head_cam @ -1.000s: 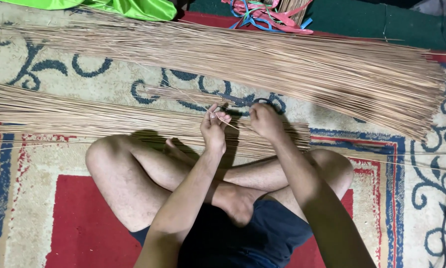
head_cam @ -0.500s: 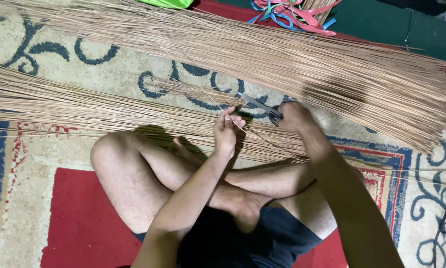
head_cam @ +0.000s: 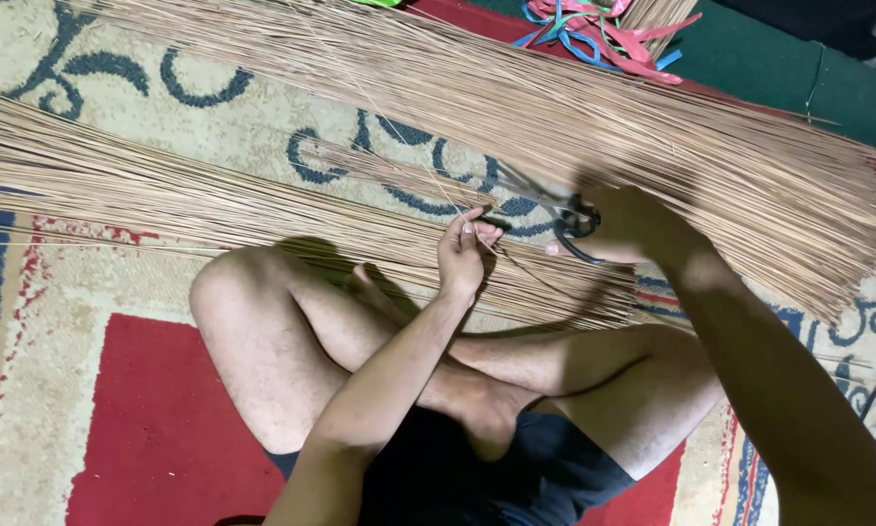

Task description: Sorting, aligning, and trimming thin wooden sticks to prepare them for bundle creation.

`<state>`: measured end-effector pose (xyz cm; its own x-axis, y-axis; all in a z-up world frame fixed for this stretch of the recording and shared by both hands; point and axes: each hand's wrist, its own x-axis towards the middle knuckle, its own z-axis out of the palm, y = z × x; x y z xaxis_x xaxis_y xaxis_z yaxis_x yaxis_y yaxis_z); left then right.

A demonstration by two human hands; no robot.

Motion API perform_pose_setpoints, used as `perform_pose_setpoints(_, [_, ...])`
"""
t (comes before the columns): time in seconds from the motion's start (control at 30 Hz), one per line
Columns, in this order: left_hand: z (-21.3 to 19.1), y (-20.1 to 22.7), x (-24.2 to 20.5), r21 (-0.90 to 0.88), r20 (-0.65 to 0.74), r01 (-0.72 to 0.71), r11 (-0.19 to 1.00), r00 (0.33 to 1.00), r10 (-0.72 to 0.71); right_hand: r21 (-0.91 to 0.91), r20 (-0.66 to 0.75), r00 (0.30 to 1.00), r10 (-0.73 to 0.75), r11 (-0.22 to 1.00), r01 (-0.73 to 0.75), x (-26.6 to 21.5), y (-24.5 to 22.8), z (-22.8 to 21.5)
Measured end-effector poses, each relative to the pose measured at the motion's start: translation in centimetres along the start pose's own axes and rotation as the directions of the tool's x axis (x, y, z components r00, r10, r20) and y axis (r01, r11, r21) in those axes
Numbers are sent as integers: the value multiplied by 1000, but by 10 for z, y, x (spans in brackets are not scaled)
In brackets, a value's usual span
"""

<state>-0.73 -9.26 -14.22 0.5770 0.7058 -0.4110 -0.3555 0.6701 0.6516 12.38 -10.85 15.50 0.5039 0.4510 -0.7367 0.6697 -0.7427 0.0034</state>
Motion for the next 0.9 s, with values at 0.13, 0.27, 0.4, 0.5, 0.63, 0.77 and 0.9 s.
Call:
perform_pose_setpoints(0.13, [-4, -11, 5, -20, -5, -5, 1000, 1000, 5, -243, -56, 998, -34, 970, 20, 8, -6, 7])
perform_pose_setpoints(0.27, [2, 1, 1, 10, -7, 9, 1000, 1000, -9, -317, -10, 995, -95, 945, 87, 3, -24, 6])
perform_pose_setpoints(0.4, [4, 5, -3, 56, -16, 6, 998, 1000, -6, -320, 16, 987, -162, 934, 159, 15, -20, 19])
perform_pose_setpoints(0.5, [7, 11, -5, 45, -21, 6, 999, 1000, -5, -309, 10, 988, -155, 939, 151, 19, -21, 24])
perform_pose_setpoints(0.63, [8, 11, -6, 54, -29, -5, 999, 1000, 7, -296, 18, 985, -174, 940, 171, 20, -23, 23])
perform_pose_setpoints(0.77, [9, 14, -8, 58, -34, -2, 998, 999, 4, -295, 23, 986, -168, 941, 167, 18, -28, 17])
perform_pose_setpoints(0.9, [7, 8, -6, 83, -28, -10, 996, 1000, 12, -296, 19, 981, -194, 936, 191, 25, -20, 20])
